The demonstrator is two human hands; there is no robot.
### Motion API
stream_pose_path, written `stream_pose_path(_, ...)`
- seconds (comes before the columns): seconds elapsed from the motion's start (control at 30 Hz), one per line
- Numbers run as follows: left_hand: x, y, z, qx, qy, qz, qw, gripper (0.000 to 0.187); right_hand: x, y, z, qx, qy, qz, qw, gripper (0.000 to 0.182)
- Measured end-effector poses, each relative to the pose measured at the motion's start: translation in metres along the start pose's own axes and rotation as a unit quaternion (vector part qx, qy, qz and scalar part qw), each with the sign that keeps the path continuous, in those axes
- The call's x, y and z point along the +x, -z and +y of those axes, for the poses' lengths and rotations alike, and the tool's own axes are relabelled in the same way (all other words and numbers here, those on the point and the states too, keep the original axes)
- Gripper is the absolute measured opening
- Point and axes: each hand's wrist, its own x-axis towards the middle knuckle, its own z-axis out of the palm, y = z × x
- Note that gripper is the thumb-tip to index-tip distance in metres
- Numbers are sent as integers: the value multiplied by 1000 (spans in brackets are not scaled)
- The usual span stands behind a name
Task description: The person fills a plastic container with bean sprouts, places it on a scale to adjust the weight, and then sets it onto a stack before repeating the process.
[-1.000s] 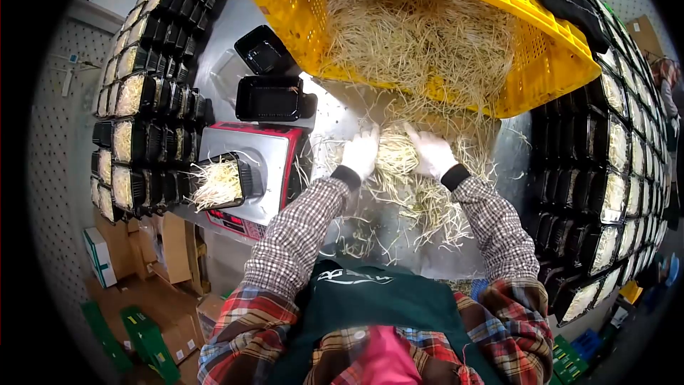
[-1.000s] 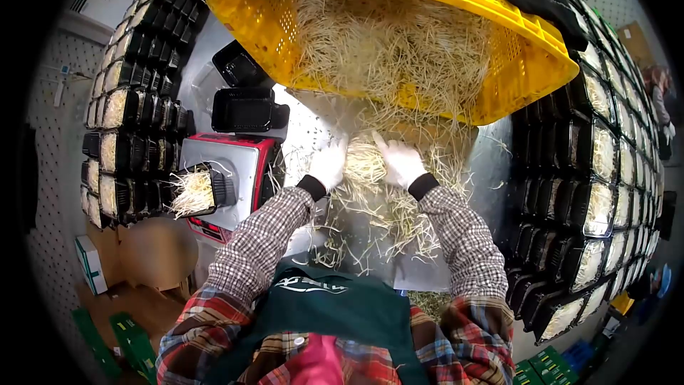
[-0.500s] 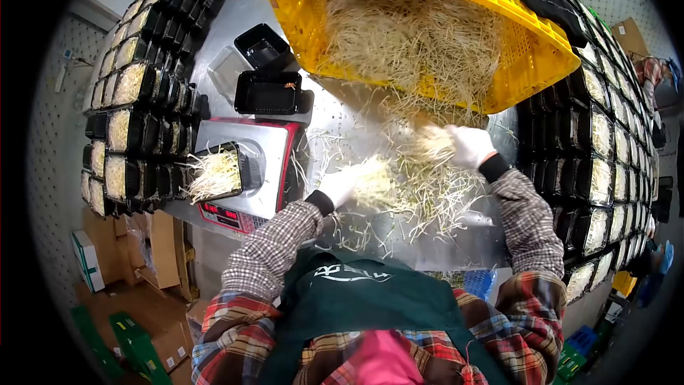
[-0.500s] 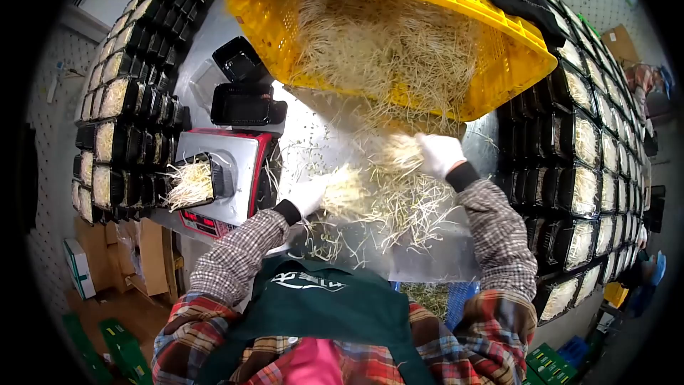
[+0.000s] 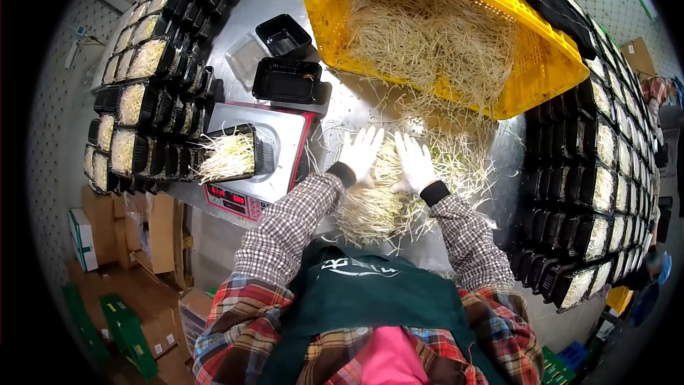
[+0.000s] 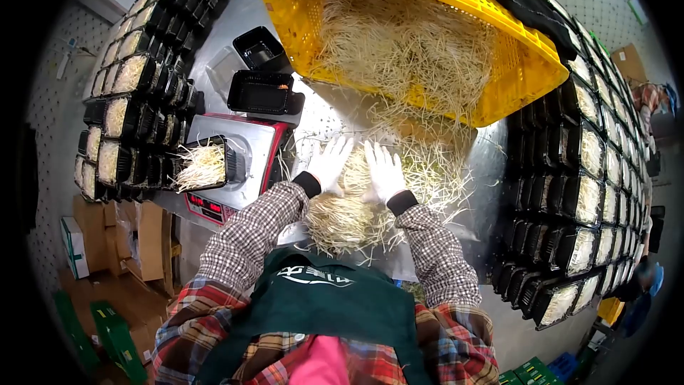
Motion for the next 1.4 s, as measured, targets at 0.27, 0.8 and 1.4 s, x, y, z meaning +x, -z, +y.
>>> stream_pose_path(0.27,26,-67,-20,-129,36,83,987,46,8,9,0,31,-78,-59,995,102)
stream_pose_path(0.8,1,-58,-35,-137,-68,21,988,28,-14,88,88,-52,-41,-159,985,24)
stream_pose_path(1.4,-196,-27,-20,-247,73,315,914,4,39,16,-35,-28,-11,-14,999,152)
